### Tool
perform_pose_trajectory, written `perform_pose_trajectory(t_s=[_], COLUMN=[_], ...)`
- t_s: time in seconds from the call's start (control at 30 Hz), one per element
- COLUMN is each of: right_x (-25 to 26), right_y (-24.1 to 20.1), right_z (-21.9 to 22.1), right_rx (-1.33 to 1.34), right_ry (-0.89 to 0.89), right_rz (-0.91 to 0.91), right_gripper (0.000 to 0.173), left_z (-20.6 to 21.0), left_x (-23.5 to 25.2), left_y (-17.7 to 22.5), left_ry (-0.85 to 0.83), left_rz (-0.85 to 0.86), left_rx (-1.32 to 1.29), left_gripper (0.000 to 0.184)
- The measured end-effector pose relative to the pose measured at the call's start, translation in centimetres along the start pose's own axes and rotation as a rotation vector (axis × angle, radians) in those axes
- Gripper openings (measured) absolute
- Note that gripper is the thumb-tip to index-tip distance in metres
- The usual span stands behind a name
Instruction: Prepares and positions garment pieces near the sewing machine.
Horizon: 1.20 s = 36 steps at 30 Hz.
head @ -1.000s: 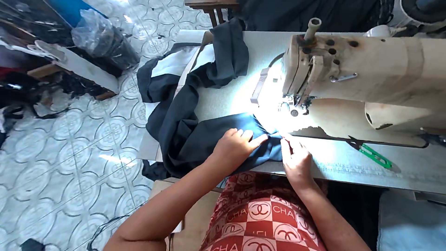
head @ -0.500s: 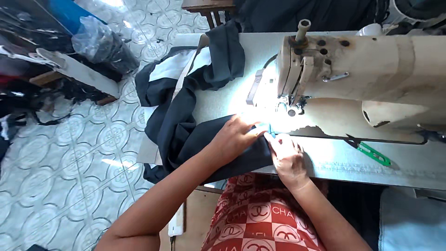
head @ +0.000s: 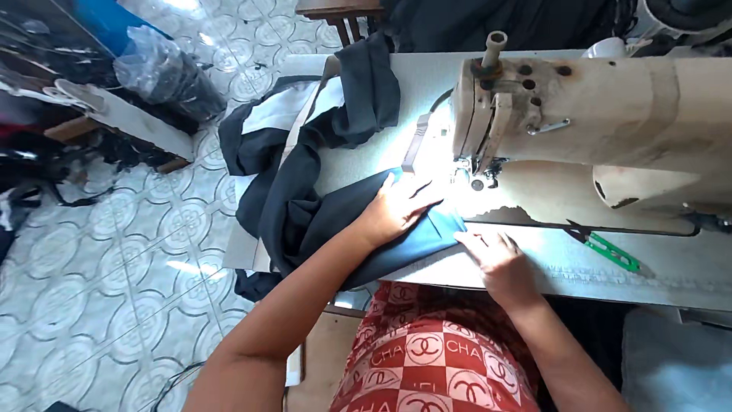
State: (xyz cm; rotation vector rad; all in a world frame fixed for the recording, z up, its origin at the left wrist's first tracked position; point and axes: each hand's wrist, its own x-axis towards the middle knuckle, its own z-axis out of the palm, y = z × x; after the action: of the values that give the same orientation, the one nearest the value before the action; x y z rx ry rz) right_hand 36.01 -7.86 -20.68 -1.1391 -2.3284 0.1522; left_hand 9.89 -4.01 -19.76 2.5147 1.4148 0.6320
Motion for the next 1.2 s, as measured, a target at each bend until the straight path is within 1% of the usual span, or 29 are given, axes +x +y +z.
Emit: perform_pose_trajectory(t_s=[0.07, 0.13, 0.17, 0.23, 0.3, 0.33, 0.37, 0.43, 0.47, 0.57, 0.6, 0.67, 0.77, 0.83, 0.9, 0.97, 1.03, 1.1, 1.2], right_x=[0.8, 1.9, 2.4, 3.7, 5.1, 5.7, 6.2, 6.8, 6.8, 5.9, 5.6, 5.5, 5.5, 5.9, 6.0, 6.1, 6.0, 6.2, 6.2], right_y=[0.2, -0.7, -1.6, -3.9, -5.7, -6.1, -6.2, -6.1, -5.8, -5.7, -5.7, -5.5, -5.1, -4.9, -4.6, -4.2, -3.9, -3.9, -3.8], right_z=[-0.3, -1.4, -2.0, -2.8, -2.1, -1.1, -0.2, 1.3, 1.8, 2.3, 2.4, 2.6, 2.9, 3.0, 3.5, 4.0, 4.2, 4.3, 4.3], right_rx=[-0.016, -0.019, 0.005, 0.093, 0.221, 0.248, 0.237, 0.164, 0.131, 0.027, 0.007, -0.006, 0.026, 0.064, 0.086, 0.131, 0.173, 0.194, 0.22], right_ry=[-0.046, -0.075, -0.057, 0.034, 0.102, 0.093, 0.056, -0.039, -0.05, -0.063, -0.055, -0.048, -0.054, -0.038, -0.012, 0.053, 0.117, 0.129, 0.13], right_rz=[0.065, 0.147, 0.172, 0.183, 0.201, 0.236, 0.292, 0.41, 0.413, 0.299, 0.268, 0.243, 0.251, 0.285, 0.321, 0.319, 0.297, 0.3, 0.3], right_gripper=[0.028, 0.026, 0.025, 0.025, 0.026, 0.023, 0.02, 0.023, 0.023, 0.023, 0.023, 0.024, 0.028, 0.025, 0.02, 0.018, 0.02, 0.029, 0.04], left_z=[0.7, 1.3, 1.6, 1.8, 2.1, 2.2, 2.2, 2.3, 2.3, 2.4, 1.9, -0.9, -3.9, -4.2, -3.8, -3.6, -3.4, -3.3, -3.2], left_x=[0.6, 1.2, 1.3, 1.1, 0.5, 0.1, -0.3, -1.3, -1.8, -2.8, -2.7, -1.2, 2.1, 4.2, 5.3, 5.3, 4.3, 3.5, 3.2], left_y=[0.2, 0.3, 0.4, 0.7, 1.5, 2.0, 2.5, 3.4, 3.8, 4.8, 5.1, 6.0, 5.4, 4.2, 2.4, -0.1, -2.2, -3.3, -3.8], left_ry=[0.008, 0.04, 0.056, 0.084, 0.114, 0.129, 0.133, 0.124, 0.115, 0.101, 0.052, -0.176, -0.41, -0.502, -0.511, -0.419, -0.264, -0.148, -0.103], left_rz=[-0.066, -0.106, -0.112, -0.116, -0.143, -0.169, -0.204, -0.285, -0.322, -0.38, -0.4, -0.453, -0.378, -0.303, -0.193, -0.071, 0.01, 0.033, 0.055], left_rx=[0.06, 0.105, 0.115, 0.124, 0.115, 0.111, 0.119, 0.149, 0.169, 0.192, 0.172, 0.117, 0.191, 0.279, 0.243, 0.061, -0.137, -0.261, -0.324], left_gripper=[0.041, 0.042, 0.042, 0.042, 0.041, 0.038, 0.038, 0.041, 0.043, 0.046, 0.047, 0.051, 0.041, 0.03, 0.02, 0.019, 0.019, 0.018, 0.016])
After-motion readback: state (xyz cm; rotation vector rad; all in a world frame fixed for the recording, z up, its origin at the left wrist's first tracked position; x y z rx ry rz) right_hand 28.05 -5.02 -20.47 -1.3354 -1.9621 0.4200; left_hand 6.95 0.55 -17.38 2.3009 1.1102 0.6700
